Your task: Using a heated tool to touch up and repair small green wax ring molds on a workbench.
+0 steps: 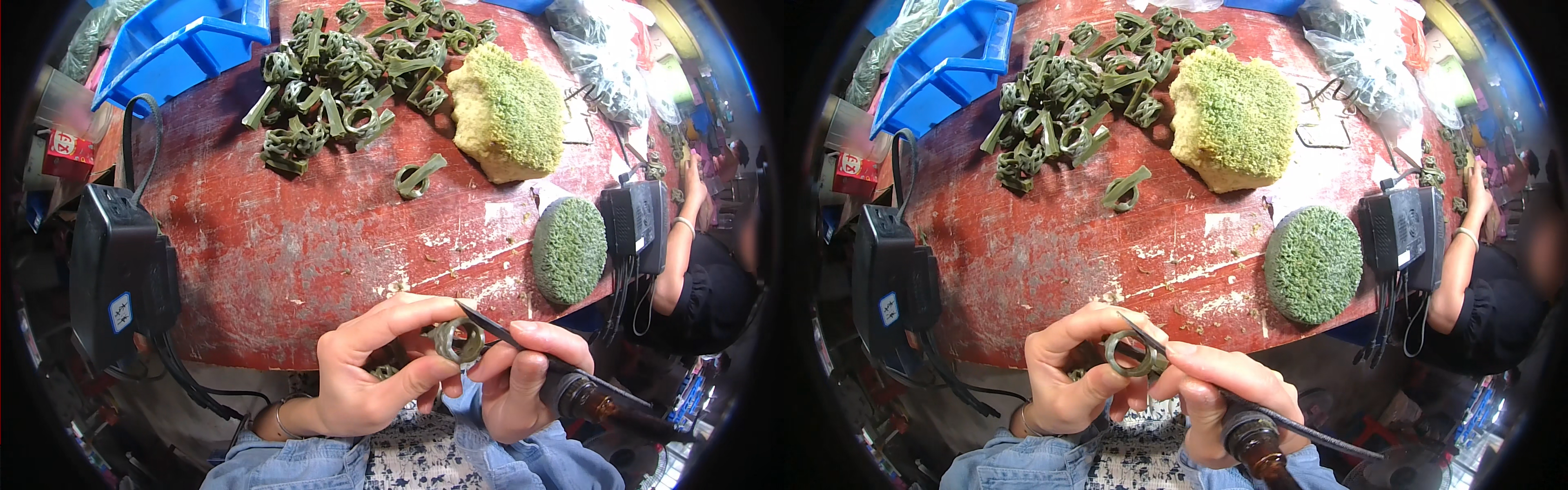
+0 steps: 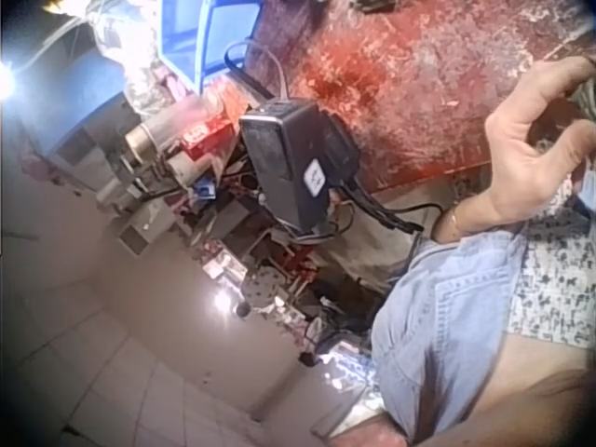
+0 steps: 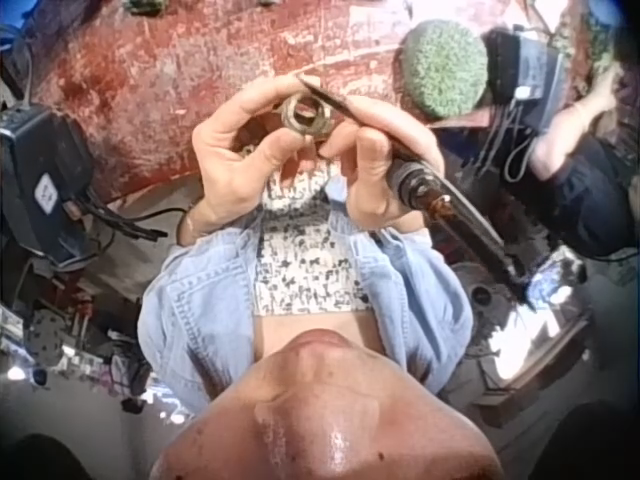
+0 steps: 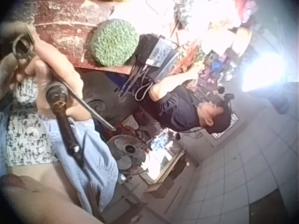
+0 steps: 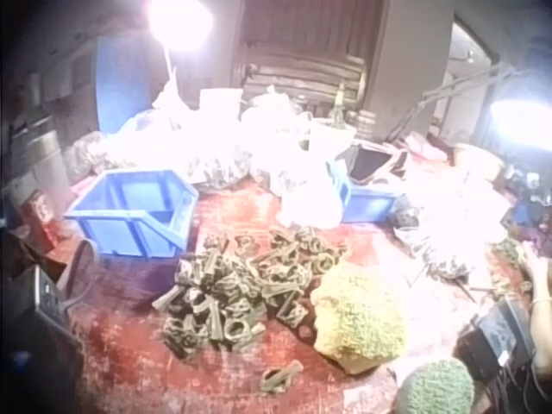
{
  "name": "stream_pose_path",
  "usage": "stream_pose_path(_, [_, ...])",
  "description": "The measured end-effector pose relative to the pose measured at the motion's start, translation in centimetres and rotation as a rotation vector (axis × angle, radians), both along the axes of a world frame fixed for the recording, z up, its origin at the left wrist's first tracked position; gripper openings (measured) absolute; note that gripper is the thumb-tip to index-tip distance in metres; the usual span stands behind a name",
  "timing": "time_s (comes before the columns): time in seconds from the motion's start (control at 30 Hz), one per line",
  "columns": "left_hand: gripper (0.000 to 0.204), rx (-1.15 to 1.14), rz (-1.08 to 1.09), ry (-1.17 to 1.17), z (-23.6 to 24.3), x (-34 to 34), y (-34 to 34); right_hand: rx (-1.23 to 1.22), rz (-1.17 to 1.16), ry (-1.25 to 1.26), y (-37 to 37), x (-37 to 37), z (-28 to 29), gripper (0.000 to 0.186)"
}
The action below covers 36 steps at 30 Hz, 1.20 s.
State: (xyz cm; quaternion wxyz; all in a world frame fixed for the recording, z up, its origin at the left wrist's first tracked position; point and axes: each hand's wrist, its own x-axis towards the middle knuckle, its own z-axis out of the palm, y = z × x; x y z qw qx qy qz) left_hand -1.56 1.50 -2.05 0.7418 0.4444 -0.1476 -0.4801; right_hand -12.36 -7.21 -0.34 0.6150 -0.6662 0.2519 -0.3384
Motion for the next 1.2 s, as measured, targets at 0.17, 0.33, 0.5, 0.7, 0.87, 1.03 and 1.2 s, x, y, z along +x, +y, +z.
stream_pose_path(0.17, [0.04, -0.022, 0.006, -0.011, 0.3, -0.2, -0.1, -0.009, -0.104, 0.061, 0.2, 0.1, 1.0, 0.024])
stream_pose_path(0.33, [0.049, -0.001, 0.01, 0.157, 0.1, 0.3, 0.3, 0.015, -0.12, 0.053, -0.7, 0.0, 1.2, 0.025])
stream_pose_path(0.5, [0.053, 0.0, -0.027, 0.227, 0.0, 0.5, 0.3, 0.009, -0.042, -0.038, -1.2, 0.2, 1.2, 0.021])
stream_pose_path(0.7, [0.05, -0.023, -0.05, 0.317, 0.0, 0.7, 0.4, 0.16, 0.016, -0.051, -1.0, 0.7, 1.4, 0.016])
stream_pose_path(0.87, [0.047, -0.031, -0.013, 0.27, -0.6, 0.6, 0.2, 0.194, 0.028, -0.028, -1.4, 0.7, 1.5, 0.016])
stream_pose_path(1.03, [0.035, -0.074, -0.081, 0.241, -0.8, 1.0, 0.2, 0.175, 0.024, 0.008, -1.6, 0.6, 1.6, 0.015])
stream_pose_path(1.2, [0.034, -0.036, -0.039, 0.213, -0.8, 0.5, -0.3, 0.194, -0.012, 0.12, -2.3, 0.9, 2.0, 0.014])
